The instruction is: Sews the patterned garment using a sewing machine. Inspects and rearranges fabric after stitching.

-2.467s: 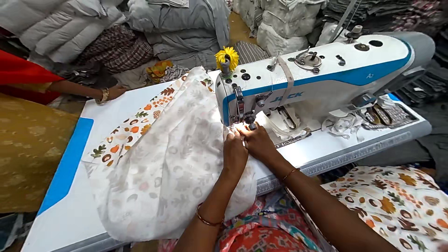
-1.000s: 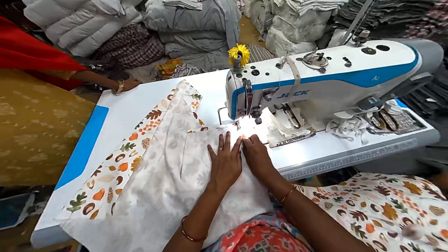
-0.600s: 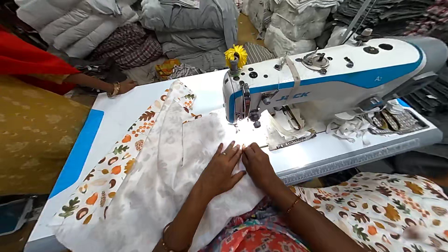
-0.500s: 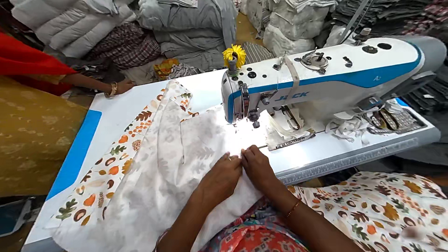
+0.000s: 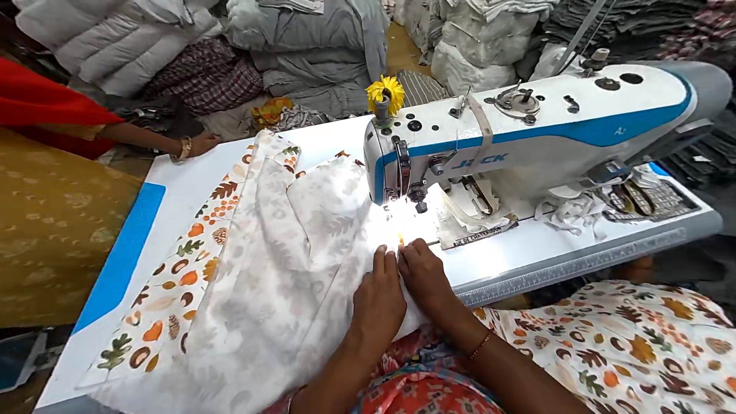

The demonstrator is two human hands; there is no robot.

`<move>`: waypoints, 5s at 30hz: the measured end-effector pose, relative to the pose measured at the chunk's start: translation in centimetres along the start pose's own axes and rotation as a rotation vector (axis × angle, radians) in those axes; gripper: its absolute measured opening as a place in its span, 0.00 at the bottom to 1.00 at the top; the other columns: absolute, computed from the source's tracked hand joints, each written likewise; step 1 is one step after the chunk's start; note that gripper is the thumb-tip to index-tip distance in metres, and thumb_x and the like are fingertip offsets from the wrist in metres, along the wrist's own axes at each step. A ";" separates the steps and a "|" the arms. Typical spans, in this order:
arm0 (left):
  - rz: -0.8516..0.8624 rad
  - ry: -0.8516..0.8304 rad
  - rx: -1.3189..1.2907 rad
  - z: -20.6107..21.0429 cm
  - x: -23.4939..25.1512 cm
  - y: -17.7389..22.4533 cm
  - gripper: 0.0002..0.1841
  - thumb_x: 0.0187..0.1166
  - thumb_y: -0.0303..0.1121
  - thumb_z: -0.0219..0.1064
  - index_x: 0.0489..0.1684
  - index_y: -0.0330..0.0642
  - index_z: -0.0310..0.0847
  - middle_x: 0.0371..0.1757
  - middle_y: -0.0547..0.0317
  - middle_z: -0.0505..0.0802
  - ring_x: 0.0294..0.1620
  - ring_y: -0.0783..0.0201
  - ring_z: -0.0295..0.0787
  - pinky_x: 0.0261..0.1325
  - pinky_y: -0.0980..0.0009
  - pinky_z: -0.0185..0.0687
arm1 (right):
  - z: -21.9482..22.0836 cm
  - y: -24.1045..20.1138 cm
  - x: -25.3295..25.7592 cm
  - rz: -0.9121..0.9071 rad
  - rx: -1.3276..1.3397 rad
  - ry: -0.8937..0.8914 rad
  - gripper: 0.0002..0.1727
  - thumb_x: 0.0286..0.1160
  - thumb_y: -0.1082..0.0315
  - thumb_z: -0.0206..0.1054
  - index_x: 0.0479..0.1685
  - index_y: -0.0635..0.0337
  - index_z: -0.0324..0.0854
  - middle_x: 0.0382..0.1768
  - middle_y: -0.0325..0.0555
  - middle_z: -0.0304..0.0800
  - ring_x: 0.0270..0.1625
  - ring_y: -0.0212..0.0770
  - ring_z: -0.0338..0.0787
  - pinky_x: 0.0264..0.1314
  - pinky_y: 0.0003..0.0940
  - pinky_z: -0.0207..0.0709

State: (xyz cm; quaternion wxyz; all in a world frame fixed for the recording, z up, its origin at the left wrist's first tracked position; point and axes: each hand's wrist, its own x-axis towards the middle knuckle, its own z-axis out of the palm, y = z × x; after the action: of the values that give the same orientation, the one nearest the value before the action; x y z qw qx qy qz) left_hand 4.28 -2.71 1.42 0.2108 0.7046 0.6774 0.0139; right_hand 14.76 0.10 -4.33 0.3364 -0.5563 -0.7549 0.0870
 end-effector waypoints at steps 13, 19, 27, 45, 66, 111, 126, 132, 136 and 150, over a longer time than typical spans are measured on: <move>0.271 0.465 0.043 4.9 1.3 -3.5 0.26 0.84 0.37 0.50 0.80 0.44 0.78 0.83 0.41 0.78 0.85 0.35 0.71 0.75 0.22 0.60 | 0.4 0.5 -0.1 -0.053 0.005 0.052 0.05 0.67 0.76 0.72 0.33 0.72 0.90 0.33 0.57 0.87 0.30 0.49 0.92 0.33 0.38 0.89; 0.446 0.486 -0.003 5.3 2.2 -4.9 0.23 0.83 0.30 0.55 0.75 0.33 0.80 0.79 0.43 0.83 0.82 0.45 0.78 0.75 0.38 0.75 | 0.1 0.4 -0.2 -0.055 0.031 0.022 0.05 0.67 0.76 0.73 0.35 0.71 0.90 0.34 0.58 0.88 0.32 0.50 0.92 0.35 0.40 0.89; 0.553 0.377 -0.277 1.7 7.3 -8.2 0.25 0.77 0.44 0.71 0.65 0.34 0.85 0.67 0.43 0.90 0.75 0.43 0.82 0.80 0.42 0.70 | -1.2 0.1 1.6 0.031 0.065 -0.131 0.06 0.70 0.77 0.72 0.39 0.72 0.91 0.37 0.60 0.89 0.36 0.53 0.93 0.40 0.44 0.89; 0.464 0.640 -0.390 2.4 6.3 -5.0 0.04 0.67 0.24 0.78 0.35 0.36 0.95 0.46 0.44 0.93 0.38 0.56 0.93 0.44 0.60 0.92 | -3.4 5.3 5.4 -0.292 0.173 -0.351 0.07 0.75 0.70 0.70 0.43 0.60 0.94 0.27 0.49 0.93 0.29 0.48 0.91 0.38 0.50 0.84; 0.177 0.396 -0.018 0.1 6.3 -1.6 0.06 0.75 0.19 0.69 0.41 0.30 0.92 0.48 0.37 0.92 0.53 0.36 0.89 0.63 0.36 0.78 | -0.9 4.2 5.5 -0.226 -0.008 -0.144 0.06 0.70 0.69 0.71 0.37 0.59 0.92 0.38 0.52 0.91 0.43 0.53 0.93 0.38 0.51 0.85; -0.479 0.102 0.082 -6.3 8.4 -9.0 0.30 0.85 0.45 0.64 0.68 0.22 0.77 0.65 0.20 0.84 0.67 0.22 0.81 0.64 0.26 0.73 | -2.5 1.1 1.0 0.123 0.252 -0.070 0.14 0.84 0.63 0.65 0.43 0.64 0.93 0.47 0.54 0.93 0.53 0.53 0.92 0.59 0.54 0.84; -0.269 0.221 -0.275 -6.4 -4.9 -11.7 0.29 0.85 0.54 0.63 0.67 0.36 0.85 0.62 0.30 0.90 0.65 0.30 0.86 0.66 0.27 0.73 | -9.1 3.8 2.5 0.481 0.637 -0.391 0.17 0.87 0.71 0.61 0.68 0.71 0.80 0.48 0.55 0.95 0.44 0.42 0.94 0.52 0.41 0.88; -0.249 0.407 -0.020 -0.2 -2.2 -18.4 0.42 0.82 0.67 0.53 0.94 0.54 0.58 0.95 0.48 0.59 0.94 0.27 0.43 0.73 0.08 0.32 | -8.3 -2.3 -6.4 0.709 0.851 -0.766 0.13 0.76 0.59 0.73 0.42 0.61 0.89 0.33 0.40 0.94 0.37 0.33 0.93 0.44 0.35 0.87; -0.304 0.333 -0.064 -3.3 -2.6 -16.0 0.38 0.81 0.55 0.68 0.86 0.40 0.70 0.89 0.23 0.61 0.90 0.21 0.49 0.78 0.13 0.33 | -8.9 3.0 -11.2 0.365 0.330 -0.722 0.24 0.81 0.52 0.68 0.28 0.67 0.89 0.23 0.51 0.88 0.29 0.47 0.88 0.39 0.52 0.80; 0.055 0.333 -0.033 3.4 3.0 -1.9 0.28 0.83 0.31 0.59 0.86 0.55 0.72 0.91 0.46 0.68 0.92 0.34 0.56 0.77 0.16 0.44 | 0.0 -0.6 2.3 0.100 -0.030 -0.118 0.09 0.75 0.76 0.69 0.47 0.72 0.90 0.44 0.65 0.87 0.40 0.56 0.92 0.44 0.46 0.89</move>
State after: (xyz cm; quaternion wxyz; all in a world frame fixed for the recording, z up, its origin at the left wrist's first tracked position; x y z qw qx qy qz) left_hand 3.75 -0.76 -3.13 0.1069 0.7073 0.6831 0.1472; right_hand 13.92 1.95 -3.04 0.2785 -0.5920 -0.7459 0.1249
